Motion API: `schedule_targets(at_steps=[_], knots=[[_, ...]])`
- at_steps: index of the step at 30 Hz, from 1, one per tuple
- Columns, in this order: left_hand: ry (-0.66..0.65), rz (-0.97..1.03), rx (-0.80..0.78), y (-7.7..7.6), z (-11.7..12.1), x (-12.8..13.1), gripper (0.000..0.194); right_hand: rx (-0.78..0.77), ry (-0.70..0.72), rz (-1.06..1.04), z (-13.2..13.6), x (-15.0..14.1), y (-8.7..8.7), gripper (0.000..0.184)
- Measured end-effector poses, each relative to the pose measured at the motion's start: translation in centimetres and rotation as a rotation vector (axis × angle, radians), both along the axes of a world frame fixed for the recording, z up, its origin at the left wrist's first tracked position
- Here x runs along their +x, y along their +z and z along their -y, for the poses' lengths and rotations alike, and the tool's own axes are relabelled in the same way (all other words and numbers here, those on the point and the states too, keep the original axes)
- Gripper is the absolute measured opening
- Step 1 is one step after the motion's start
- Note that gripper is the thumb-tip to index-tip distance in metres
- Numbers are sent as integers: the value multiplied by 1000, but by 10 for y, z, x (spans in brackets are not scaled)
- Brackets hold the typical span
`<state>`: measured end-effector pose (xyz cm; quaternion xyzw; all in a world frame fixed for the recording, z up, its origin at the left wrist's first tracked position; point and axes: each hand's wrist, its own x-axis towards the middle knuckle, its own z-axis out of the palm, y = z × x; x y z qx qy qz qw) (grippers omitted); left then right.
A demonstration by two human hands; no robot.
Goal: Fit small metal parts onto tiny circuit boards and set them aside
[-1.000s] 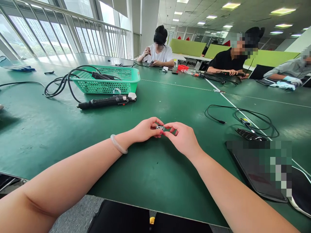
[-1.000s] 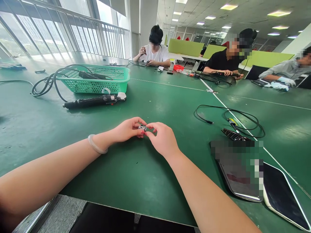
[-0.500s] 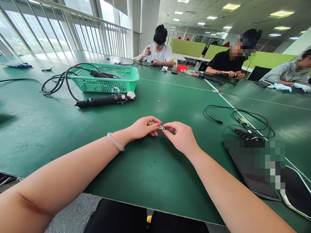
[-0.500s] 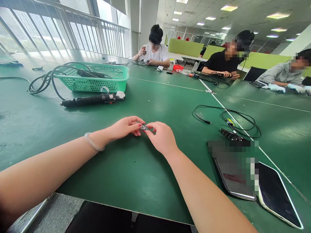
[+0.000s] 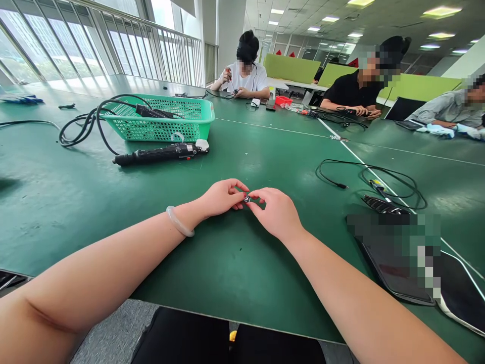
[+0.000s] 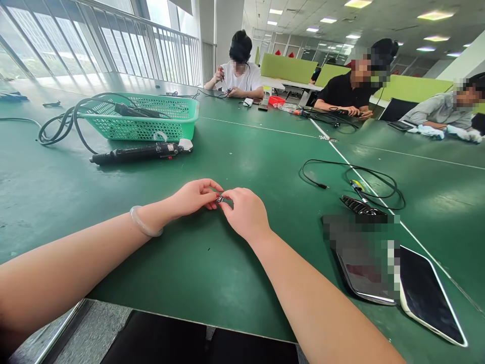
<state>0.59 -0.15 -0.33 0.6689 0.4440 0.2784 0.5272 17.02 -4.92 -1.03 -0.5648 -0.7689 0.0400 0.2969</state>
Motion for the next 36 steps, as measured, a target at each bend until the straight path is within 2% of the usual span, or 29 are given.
schedule_targets(at_steps=[11,15,19,23,27,36], knots=[[26,-1,10,-3,0,1,17,-14,-14,-40,-1,0,0,14],[46,43,-45,0,0,2,18,-36,-16,-104,-4,2,-2,14],[-56,110,-117,4,0,0,26,-32,-10,-160,-10,9,-5,13],[-177,167,-135,2,-3,-5,44,-9,-6,-170,-13,15,-7,13],[-204,169,-116,0,-5,-8,54,50,-3,-169,-14,15,-6,13],[-244,198,-76,-2,-7,-10,59,170,-21,-107,-16,14,-9,13]])
